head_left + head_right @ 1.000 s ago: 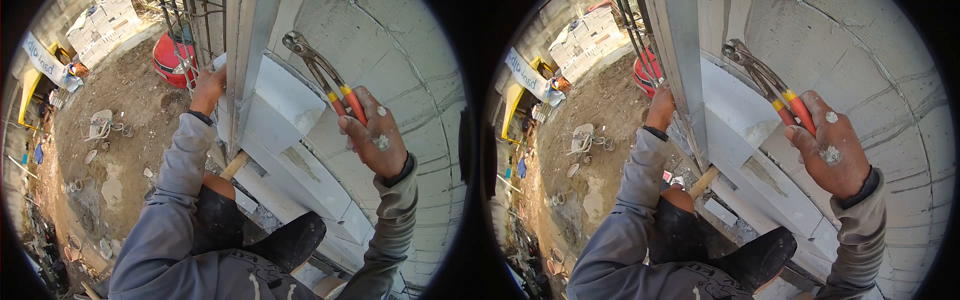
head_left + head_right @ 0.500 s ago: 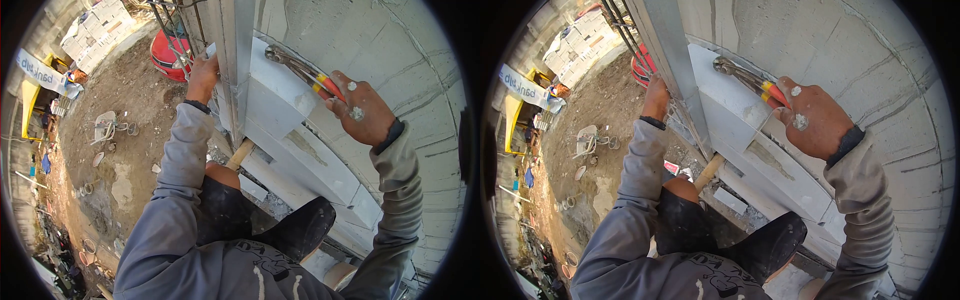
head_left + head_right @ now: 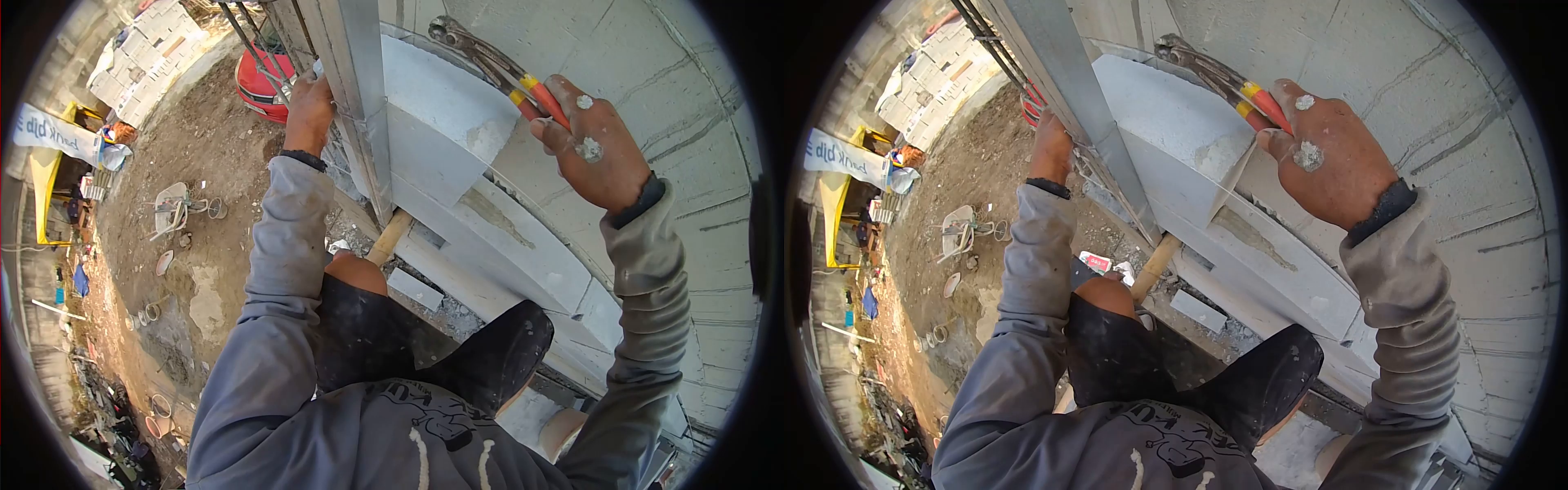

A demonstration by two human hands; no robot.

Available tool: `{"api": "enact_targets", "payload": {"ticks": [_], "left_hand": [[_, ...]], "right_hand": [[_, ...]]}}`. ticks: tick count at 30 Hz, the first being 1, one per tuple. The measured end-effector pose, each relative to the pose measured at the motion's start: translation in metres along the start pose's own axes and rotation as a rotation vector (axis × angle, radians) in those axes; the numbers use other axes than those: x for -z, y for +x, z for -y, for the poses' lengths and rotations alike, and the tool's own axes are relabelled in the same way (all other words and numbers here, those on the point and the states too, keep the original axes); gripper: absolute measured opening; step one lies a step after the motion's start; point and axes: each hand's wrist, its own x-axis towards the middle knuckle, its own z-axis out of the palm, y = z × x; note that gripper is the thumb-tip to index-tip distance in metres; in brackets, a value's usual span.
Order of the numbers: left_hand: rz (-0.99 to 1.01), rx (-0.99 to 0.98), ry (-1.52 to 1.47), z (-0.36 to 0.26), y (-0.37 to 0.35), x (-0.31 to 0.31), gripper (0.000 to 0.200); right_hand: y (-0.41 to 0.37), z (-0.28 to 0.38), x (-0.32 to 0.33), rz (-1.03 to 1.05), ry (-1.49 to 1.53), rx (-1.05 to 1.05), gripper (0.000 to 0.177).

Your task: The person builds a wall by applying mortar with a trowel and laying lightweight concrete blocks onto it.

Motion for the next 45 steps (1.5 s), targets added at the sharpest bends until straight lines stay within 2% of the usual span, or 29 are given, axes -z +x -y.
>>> {"api": "enact_targets", "payload": {"ticks": [1, 2, 3, 5, 6, 7, 9, 10, 11, 13, 14, 15, 17, 18, 20, 22, 23, 25, 28, 30, 31, 33, 34, 35, 37, 39, 40, 41, 45], "left_hand": [[0.007, -0.032, 0.018, -0.002, -0.003, 0.000, 0.040], [0.007, -0.027, 0.029, 0.004, -0.001, 0.005, 0.040], [0.018, -0.133, 0.164, 0.013, 0.004, 0.011, 0.039], [0.049, -0.253, 0.300, 0.008, 0.006, 0.010, 0.037], [0.039, -0.121, 0.134, 0.006, 0.004, 0.007, 0.035], [0.036, 0.014, -0.029, 0.002, 0.005, 0.002, 0.034], [0.067, -0.015, -0.012, 0.006, 0.011, 0.003, 0.034], [0.077, -0.035, 0.010, 0.013, 0.012, 0.009, 0.034], [0.073, -0.031, 0.016, 0.023, 0.017, 0.015, 0.034], [0.036, -0.194, 0.309, 0.039, 0.028, 0.022, 0.034], [0.044, -0.190, 0.316, 0.043, 0.029, 0.025, 0.034], [0.043, -0.278, 0.378, 0.047, 0.031, 0.026, 0.033], [0.060, -0.360, 0.438, 0.047, 0.029, 0.025, 0.033], [0.092, -0.282, 0.364, 0.043, 0.033, 0.025, 0.033], [0.106, -0.203, 0.291, 0.046, 0.039, 0.029, 0.033], [0.065, -0.394, 0.515, 0.052, 0.040, 0.031, 0.033], [0.084, -0.397, 0.523, 0.036, 0.034, 0.024, 0.033], [0.066, 0.081, -0.064, 0.010, 0.017, 0.009, 0.036], [0.099, 0.131, -0.105, 0.006, 0.014, 0.014, 0.040], [0.136, 0.113, -0.107, 0.008, 0.020, 0.011, 0.041], [0.125, 0.105, -0.112, 0.009, 0.019, 0.013, 0.042], [0.070, 0.151, -0.040, 0.011, 0.020, 0.017, 0.041], [0.111, 0.113, -0.041, 0.011, 0.021, 0.018, 0.041], [0.150, 0.076, -0.044, 0.013, 0.022, 0.020, 0.041], [0.147, 0.081, -0.024, 0.016, 0.027, 0.023, 0.042], [0.138, 0.088, -0.011, 0.021, 0.030, 0.027, 0.042], [0.126, 0.088, -0.012, 0.024, 0.030, 0.028, 0.041], [0.115, 0.084, -0.013, 0.024, 0.031, 0.027, 0.040], [0.059, 0.080, -0.098, 0.010, 0.013, 0.010, 0.039]], "right_hand": [[0.000, 0.001, 0.000, -0.077, 0.128, -0.069, 0.043], [0.004, -0.014, -0.010, -0.273, 0.151, 0.125, 0.045], [0.003, -0.016, -0.012, -0.274, 0.162, 0.120, 0.045], [0.000, -0.013, -0.005, -0.022, -0.040, 0.141, 0.045], [0.001, -0.008, -0.008, 0.192, -0.132, 0.021, 0.044], [0.002, -0.003, -0.003, 0.180, -0.127, -0.002, 0.044], [0.005, 0.004, 0.007, 0.255, -0.065, -0.155, 0.044], [-0.003, -0.014, -0.008, -0.043, -0.062, 0.045, 0.042], [-0.003, -0.013, -0.008, -0.040, -0.056, 0.048, 0.042], [-0.007, -0.010, -0.001, -0.306, 0.048, 0.129, 0.041], [-0.008, -0.001, 0.004, -0.192, 0.120, 0.028, 0.037], [-0.003, 0.001, 0.001, -0.194, 0.125, 0.017, 0.037], [0.005, -0.005, -0.012, 0.240, -0.095, -0.033, 0.035], [-0.004, -0.012, -0.024, 0.002, -0.146, 0.080, 0.031], [-0.010, -0.004, -0.011, -0.037, -0.099, 0.037, 0.031], [-0.016, -0.002, -0.003, -0.074, -0.031, -0.022, 0.031], [-0.018, -0.006, 0.000, -0.163, -0.012, 0.055, 0.031], [-0.018, -0.015, -0.004, -0.255, 0.006, 0.108, 0.031], [-0.010, -0.012, -0.020, -0.219, -0.143, 0.153, 0.032], [-0.009, -0.009, -0.016, 0.035, -0.175, -0.018, 0.030], [-0.012, -0.012, -0.013, 0.029, -0.177, -0.014, 0.030], [-0.028, -0.016, -0.010, -0.292, -0.034, 0.089, 0.030], [-0.034, -0.007, 0.000, -0.254, -0.027, -0.036, 0.031], [-0.044, -0.007, -0.001, -0.258, -0.024, -0.030, 0.031], [-0.067, -0.013, -0.005, -0.532, 0.153, 0.166, 0.029], [-0.097, 0.000, -0.006, -0.438, 0.320, 0.112, 0.041], [-0.108, 0.013, -0.008, -0.424, 0.563, 0.071, 0.025], [-0.118, 0.017, -0.012, -0.368, 0.584, 0.123, 0.024], [-0.168, 0.029, -0.063, -0.119, 0.782, 0.026, 0.025]]}}
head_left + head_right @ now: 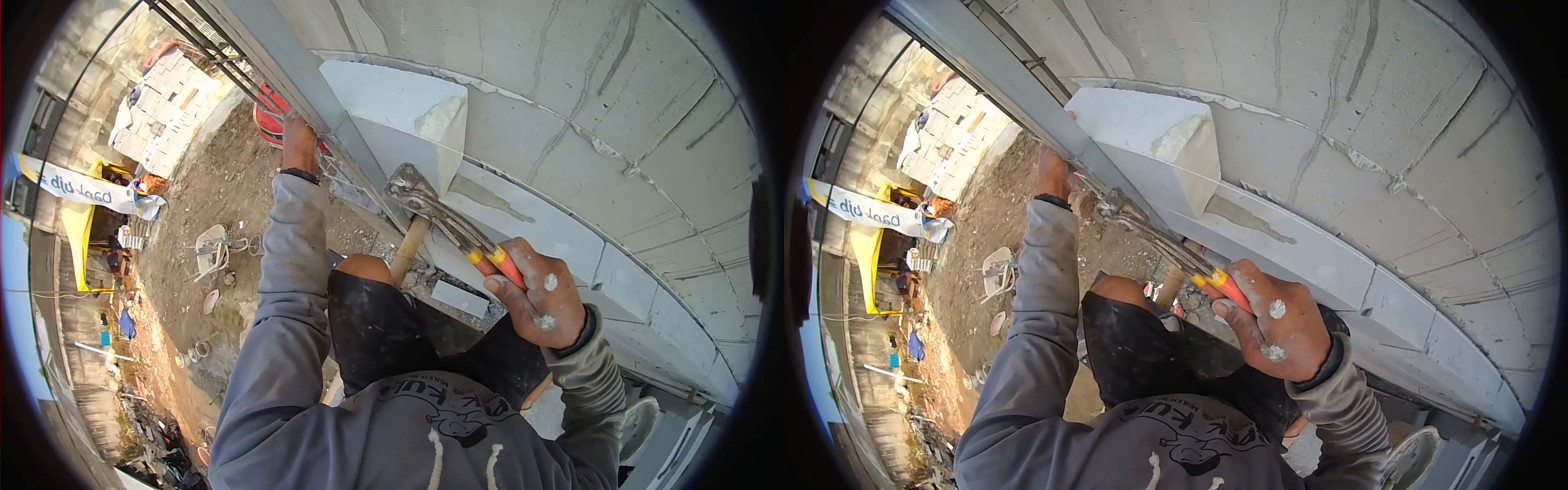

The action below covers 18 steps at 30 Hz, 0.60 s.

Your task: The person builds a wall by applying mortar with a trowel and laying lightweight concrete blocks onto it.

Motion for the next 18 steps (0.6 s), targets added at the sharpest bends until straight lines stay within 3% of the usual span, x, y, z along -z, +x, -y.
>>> {"api": "enact_targets", "payload": {"ticks": [1, 3, 6, 12, 18], "left_hand": [[-0.005, -0.030, -0.019, 0.002, -0.001, -0.001, 0.036], [-0.059, -0.016, -0.087, 0.019, 0.006, 0.006, 0.036], [-0.066, -0.136, -0.006, 0.018, -0.015, -0.004, 0.040], [-0.087, -0.046, -0.098, 0.010, -0.039, -0.009, 0.053], [-0.150, -0.027, 0.017, -0.004, -0.078, -0.001, 0.069]], "right_hand": [[-0.010, -0.014, -0.014, 0.014, 0.000, 0.046, 0.025], [-0.034, -0.036, -0.035, 0.184, -0.022, -0.261, 0.026], [-0.059, -0.063, -0.063, 0.203, -0.025, -0.386, 0.031], [-0.096, -0.111, -0.102, 0.221, -0.052, -0.546, 0.037], [-0.104, -0.102, -0.087, 0.245, 0.115, -0.687, 0.032]]}}
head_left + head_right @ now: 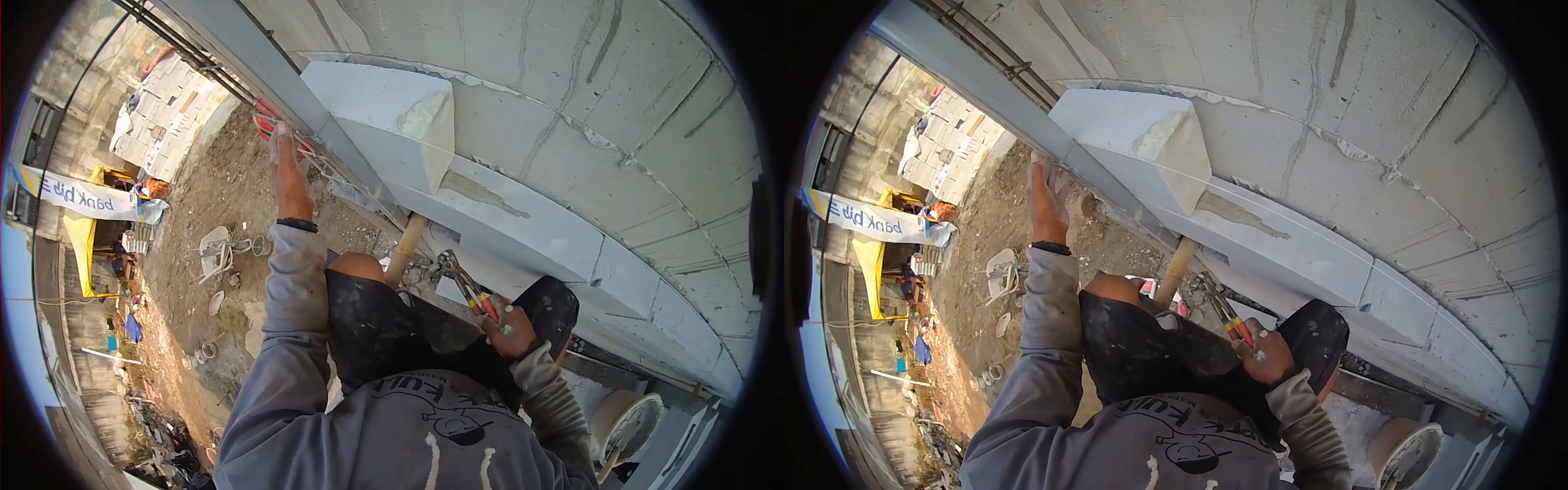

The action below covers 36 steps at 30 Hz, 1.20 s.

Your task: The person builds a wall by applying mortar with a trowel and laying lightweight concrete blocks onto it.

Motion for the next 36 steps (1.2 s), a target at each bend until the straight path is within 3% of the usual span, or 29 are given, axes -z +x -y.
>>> {"api": "enact_targets", "payload": {"ticks": [1, 4, 8, 10, 14, 16, 18, 22, 26, 29, 31, 34, 36], "left_hand": [[0.047, -0.082, 0.039, 0.002, -0.003, 0.002, 0.073], [0.181, -0.078, 0.041, 0.000, -0.017, 0.003, 0.072], [0.126, -0.053, -0.002, 0.018, -0.018, 0.003, 0.073], [0.095, 0.074, -0.009, 0.020, -0.008, 0.004, 0.085], [0.109, 0.142, -0.136, 0.017, 0.017, 0.003, 0.084], [0.108, 0.092, -0.127, 0.010, 0.034, 0.002, 0.078], [0.176, 0.088, -0.173, 0.007, 0.050, -0.001, 0.072], [0.273, 0.038, -0.212, 0.005, 0.060, -0.011, 0.056], [0.163, 0.089, -0.245, 0.010, 0.061, -0.009, 0.053], [0.167, 0.107, -0.306, 0.040, 0.073, 0.006, 0.057], [-0.015, 0.205, -0.187, 0.083, 0.081, 0.023, 0.063], [0.043, 0.294, -0.044, 0.123, 0.069, 0.040, 0.061], [0.053, 0.287, -0.070, 0.142, 0.063, 0.049, 0.060]], "right_hand": [[-0.005, -0.005, 0.000, -0.007, 0.003, -0.011, 0.032], [-0.017, -0.015, 0.004, -0.104, 0.087, 0.024, 0.028], [-0.024, -0.016, 0.008, -0.111, 0.174, -0.037, 0.024], [-0.022, -0.014, 0.008, -0.114, 0.163, -0.037, 0.023], [-0.023, 0.015, 0.011, -0.111, 0.277, -0.079, 0.023], [-0.017, 0.020, 0.010, -0.117, 0.277, -0.090, 0.023], [-0.001, 0.016, 0.003, -0.198, 0.361, 0.067, 0.023], [0.032, 0.037, -0.005, -0.278, 0.604, 0.000, 0.024], [0.053, 0.059, -0.006, -0.245, 0.845, -0.039, 0.021], [0.061, 0.065, -0.007, -0.245, 0.838, -0.031, 0.020], [0.062, 0.067, -0.006, -0.236, 0.826, -0.022, 0.020], [0.052, 0.060, -0.009, -0.276, 0.608, -0.022, 0.020], [0.050, 0.036, -0.015, -0.275, 0.237, 0.034, 0.028]]}}
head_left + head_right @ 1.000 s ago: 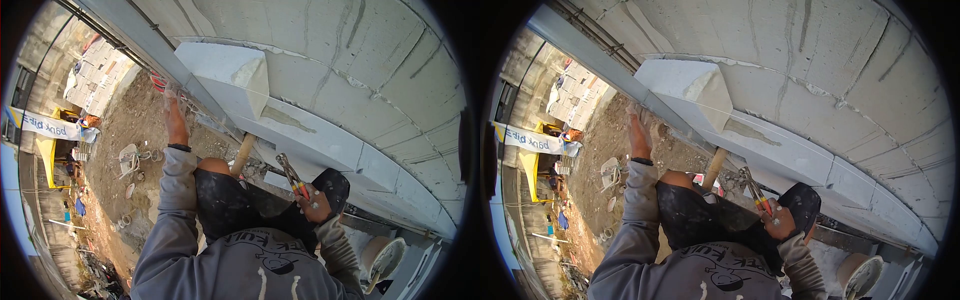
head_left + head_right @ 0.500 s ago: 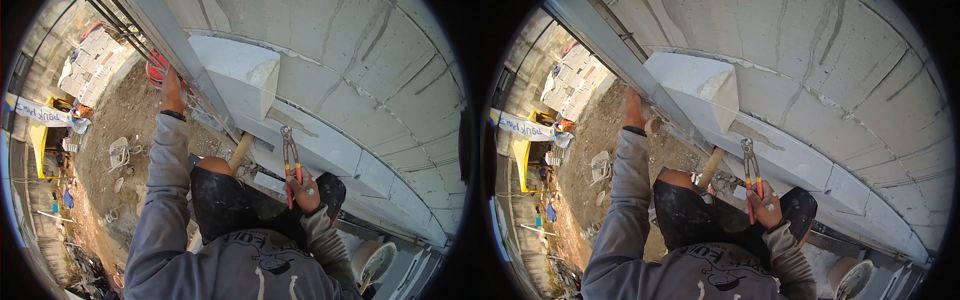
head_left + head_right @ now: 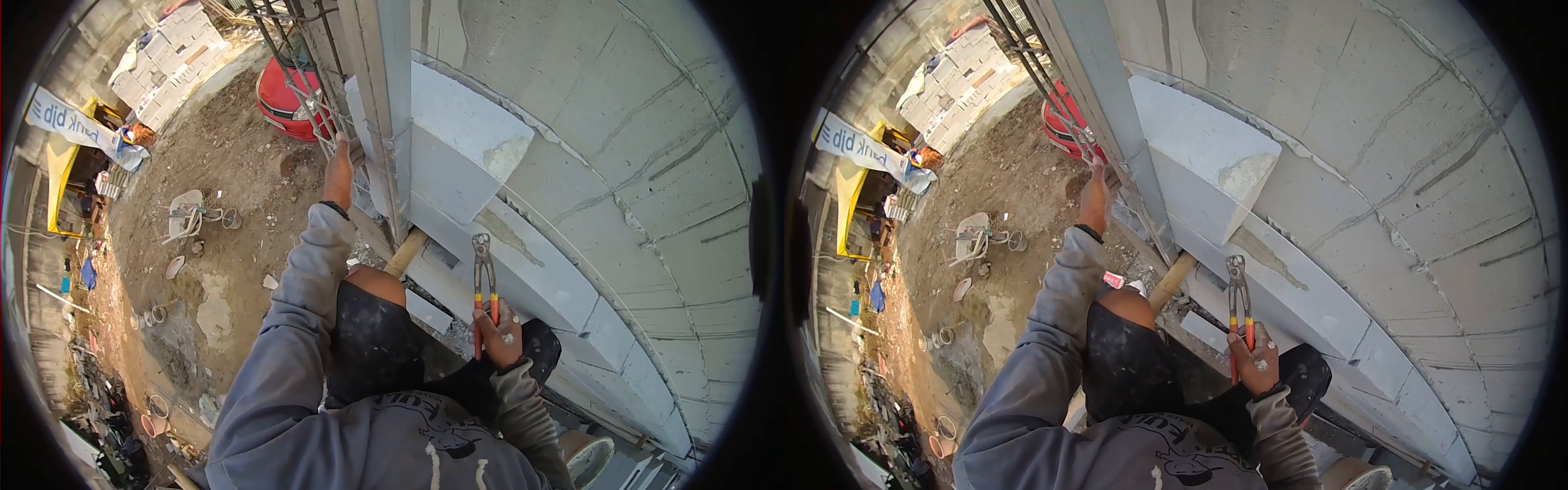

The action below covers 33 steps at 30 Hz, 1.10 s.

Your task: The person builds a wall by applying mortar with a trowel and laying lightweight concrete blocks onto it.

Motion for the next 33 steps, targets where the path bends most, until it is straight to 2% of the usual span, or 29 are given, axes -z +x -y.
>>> {"api": "enact_targets", "payload": {"ticks": [1, 3, 4, 6, 7, 9, 10, 12, 13, 15, 17, 18, 23, 26, 28, 29, 31, 33], "left_hand": [[0.027, 0.008, -0.007, 0.005, 0.000, 0.003, 0.058], [-0.007, -0.042, 0.008, 0.016, -0.003, 0.005, 0.060], [0.000, -0.077, 0.052, 0.021, -0.005, 0.006, 0.063], [0.003, -0.100, 0.048, 0.023, -0.012, 0.003, 0.056], [0.013, -0.128, 0.056, 0.020, -0.017, 0.002, 0.050], [0.014, -0.147, 0.066, 0.005, -0.034, -0.002, 0.044], [0.041, -0.154, 0.163, -0.014, -0.045, -0.007, 0.041], [0.073, -0.156, 0.263, -0.020, -0.050, -0.005, 0.039], [0.105, -0.225, 0.313, -0.015, -0.047, -0.004, 0.038], [0.135, -0.299, 0.347, -0.009, -0.043, -0.006, 0.037], [0.142, -0.365, 0.372, -0.006, -0.042, -0.006, 0.038], [0.140, -0.367, 0.365, -0.005, -0.041, -0.005, 0.038], [0.124, -0.157, -0.030, -0.010, -0.045, -0.016, 0.054], [0.154, -0.189, 0.010, -0.022, -0.036, -0.021, 0.064], [0.160, -0.126, 0.090, -0.024, -0.027, -0.025, 0.066], [0.131, -0.083, 0.174, -0.023, -0.021, -0.027, 0.069], [0.144, -0.109, 0.121, -0.011, -0.016, -0.029, 0.072], [0.138, -0.106, 0.091, -0.002, -0.010, -0.024, 0.078]], "right_hand": [[0.002, -0.010, 0.001, 0.024, -0.029, 0.024, 0.028], [0.003, -0.035, -0.001, 0.195, -0.370, 0.098, 0.038], [0.005, -0.050, -0.010, 0.209, -0.387, 0.101, 0.038], [0.020, -0.083, -0.032, 0.372, -0.279, -0.229, 0.046], [0.031, -0.093, -0.040, 0.376, -0.298, -0.222, 0.046], [0.043, -0.114, -0.059, 0.606, -0.376, -0.496, 0.047], [0.043, -0.124, -0.070, 0.612, -0.379, -0.499, 0.047], [0.035, -0.145, -0.093, 0.591, -0.127, -0.644, 0.047], [0.032, -0.169, -0.105, 0.588, -0.128, -0.646, 0.047], [0.020, -0.216, -0.119, 0.738, -0.316, -0.467, 0.051], [0.005, -0.227, -0.121, 0.676, -0.595, -0.439, 0.054], [0.005, -0.230, -0.121, 0.672, -0.602, -0.439, 0.054], [0.012, -0.223, -0.121, 0.726, -0.798, -0.402, 0.053], [0.022, -0.204, -0.120, 0.746, -0.893, -0.383, 0.052], [0.032, -0.186, -0.118, 0.734, -0.933, -0.416, 0.051], [0.035, -0.125, -0.102, 0.544, -0.787, -0.231, 0.047], [0.040, -0.075, -0.078, 0.076, -0.458, 0.099, 0.025], [0.047, 0.021, -0.061, -0.289, -0.171, 0.266, 0.025]]}}
